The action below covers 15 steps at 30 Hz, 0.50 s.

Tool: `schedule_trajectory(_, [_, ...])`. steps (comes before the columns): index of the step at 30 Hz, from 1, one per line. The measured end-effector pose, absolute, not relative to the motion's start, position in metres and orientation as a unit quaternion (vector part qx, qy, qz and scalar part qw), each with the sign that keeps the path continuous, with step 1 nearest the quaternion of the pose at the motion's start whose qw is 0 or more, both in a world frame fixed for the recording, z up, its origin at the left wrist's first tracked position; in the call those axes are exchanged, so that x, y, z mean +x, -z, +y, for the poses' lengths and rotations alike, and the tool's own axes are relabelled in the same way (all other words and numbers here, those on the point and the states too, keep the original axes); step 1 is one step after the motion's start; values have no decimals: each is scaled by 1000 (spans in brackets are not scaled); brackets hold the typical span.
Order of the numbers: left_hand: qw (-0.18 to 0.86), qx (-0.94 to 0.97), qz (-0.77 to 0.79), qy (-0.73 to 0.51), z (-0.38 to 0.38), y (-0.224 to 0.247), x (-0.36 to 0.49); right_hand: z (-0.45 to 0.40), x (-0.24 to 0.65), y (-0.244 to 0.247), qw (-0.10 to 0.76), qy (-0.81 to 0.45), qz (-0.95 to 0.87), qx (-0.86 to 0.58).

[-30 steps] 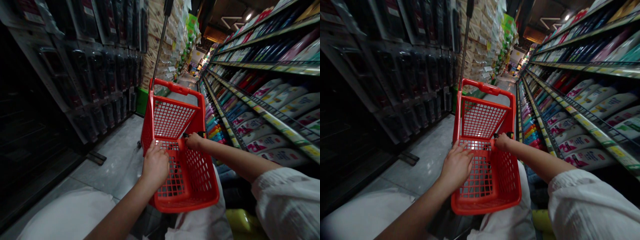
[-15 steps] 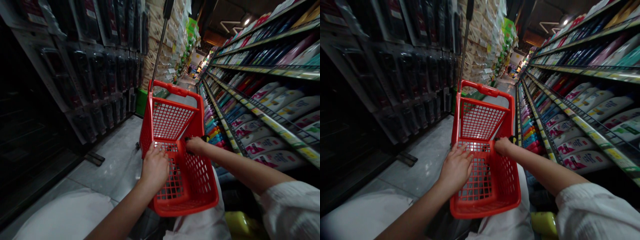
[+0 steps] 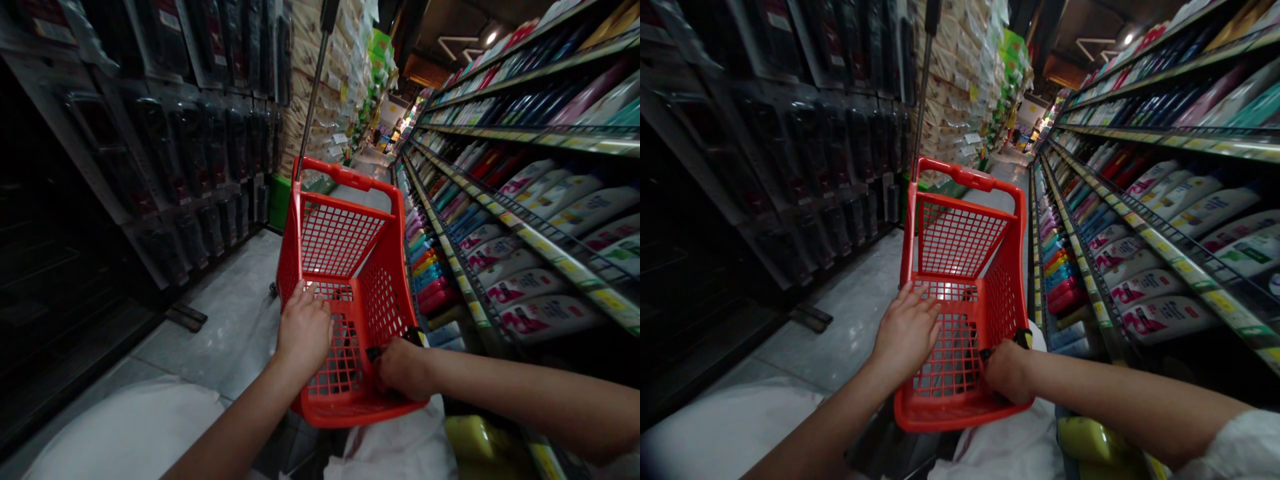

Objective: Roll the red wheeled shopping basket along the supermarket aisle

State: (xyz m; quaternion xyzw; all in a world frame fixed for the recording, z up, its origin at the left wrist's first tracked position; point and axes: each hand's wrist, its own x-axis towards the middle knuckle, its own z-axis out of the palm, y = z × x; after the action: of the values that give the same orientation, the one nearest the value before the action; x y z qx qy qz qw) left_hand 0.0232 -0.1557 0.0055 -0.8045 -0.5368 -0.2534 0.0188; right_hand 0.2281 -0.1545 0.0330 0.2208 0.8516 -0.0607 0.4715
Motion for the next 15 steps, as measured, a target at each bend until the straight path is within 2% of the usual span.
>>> schedule_trajectory(2, [14, -805, -536, 252, -156, -5, 23, -143, 229, -49, 459, 20, 848, 265])
schedule_trajectory(5, [13, -807, -537, 244, -155, -7, 22, -103, 234, -73, 383, -102, 843, 365])
schedule_trajectory(8, [13, -807, -538, 244, -155, -10, 21, -86, 236, -78, 354, -158, 835, 389])
schedule_trajectory(13, [8, -803, -536, 261, -156, -12, 20, -134, 230, -43, 448, 18, 855, 261])
schedule_trajectory(15, [12, -804, -534, 261, -156, -11, 19, -146, 228, -31, 426, 67, 854, 290])
